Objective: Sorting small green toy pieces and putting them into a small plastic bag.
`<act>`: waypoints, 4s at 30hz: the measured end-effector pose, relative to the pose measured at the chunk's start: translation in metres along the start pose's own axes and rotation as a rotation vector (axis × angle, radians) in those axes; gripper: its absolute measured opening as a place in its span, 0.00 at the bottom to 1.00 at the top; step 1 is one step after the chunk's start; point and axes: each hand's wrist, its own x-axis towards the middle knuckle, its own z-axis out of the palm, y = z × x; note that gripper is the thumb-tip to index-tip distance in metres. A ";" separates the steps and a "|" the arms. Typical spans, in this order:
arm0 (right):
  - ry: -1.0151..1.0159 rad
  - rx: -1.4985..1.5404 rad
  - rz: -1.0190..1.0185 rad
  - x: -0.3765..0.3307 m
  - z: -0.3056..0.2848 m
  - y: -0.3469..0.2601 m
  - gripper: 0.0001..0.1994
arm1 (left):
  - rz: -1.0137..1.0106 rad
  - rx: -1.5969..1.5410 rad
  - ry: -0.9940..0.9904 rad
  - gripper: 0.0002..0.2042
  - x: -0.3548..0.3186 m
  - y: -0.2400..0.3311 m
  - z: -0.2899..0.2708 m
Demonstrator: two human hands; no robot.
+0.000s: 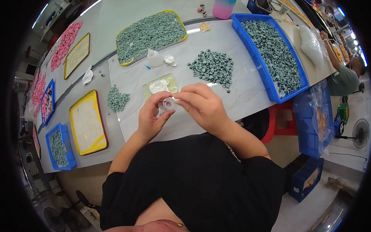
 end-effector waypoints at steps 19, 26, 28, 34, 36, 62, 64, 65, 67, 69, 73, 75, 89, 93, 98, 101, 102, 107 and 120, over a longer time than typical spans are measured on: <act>-0.054 -0.104 -0.145 -0.001 0.023 -0.002 0.15 | 0.213 0.246 -0.014 0.27 0.005 0.005 -0.011; -0.151 -0.025 -0.073 0.004 0.020 0.003 0.12 | 0.202 0.288 -0.072 0.27 0.004 0.005 -0.011; -0.162 -0.005 -0.061 0.003 0.020 0.006 0.11 | 0.205 0.287 -0.082 0.26 0.003 0.004 -0.010; -0.170 0.058 -0.046 0.005 0.019 0.007 0.09 | 0.217 0.276 -0.088 0.23 0.002 0.005 -0.006; -0.167 0.041 -0.063 0.004 0.020 0.008 0.09 | 0.202 0.270 -0.092 0.23 0.001 0.005 -0.006; 0.045 0.065 -0.165 -0.007 0.027 0.006 0.13 | 0.204 0.205 -0.008 0.25 0.005 0.014 -0.012; 0.044 0.066 -0.182 -0.007 0.028 0.007 0.13 | 0.212 0.199 -0.009 0.25 0.005 0.013 -0.011; 0.042 0.068 -0.200 -0.007 0.028 0.007 0.13 | 0.220 0.194 -0.010 0.25 0.005 0.013 -0.012; 0.041 0.084 -0.177 -0.007 0.029 0.006 0.13 | 0.224 0.196 -0.011 0.25 0.004 0.012 -0.012; 0.040 0.099 -0.155 -0.009 0.031 0.004 0.13 | 0.229 0.199 -0.012 0.25 0.004 0.013 -0.013; 0.034 0.148 -0.069 -0.008 0.031 0.000 0.12 | 0.243 0.235 -0.033 0.26 0.005 0.015 -0.014; 0.033 0.160 -0.046 -0.006 0.031 -0.001 0.11 | 0.252 0.250 -0.037 0.26 0.004 0.016 -0.014; -0.007 0.215 0.000 -0.002 0.035 -0.001 0.07 | 0.192 0.163 -0.094 0.26 0.001 0.023 -0.019; 0.011 0.219 -0.072 0.000 0.031 -0.005 0.06 | 0.182 0.156 -0.078 0.25 0.003 0.033 -0.021; 0.087 0.143 0.013 0.002 0.025 -0.011 0.09 | 0.021 -0.110 -0.071 0.23 -0.006 0.025 -0.021; 0.029 0.104 0.023 0.003 0.019 -0.017 0.11 | 0.124 -0.074 -0.073 0.24 0.000 0.024 -0.023; 0.030 0.103 0.025 0.003 0.019 -0.018 0.11 | 0.123 -0.075 -0.074 0.24 -0.001 0.023 -0.022; -0.041 -0.067 -0.228 0.006 0.013 -0.019 0.15 | 0.178 -0.045 -0.053 0.25 0.000 0.019 -0.020; -0.041 -0.300 -0.452 0.012 0.011 -0.023 0.15 | 0.289 0.117 -0.047 0.26 0.005 0.026 -0.025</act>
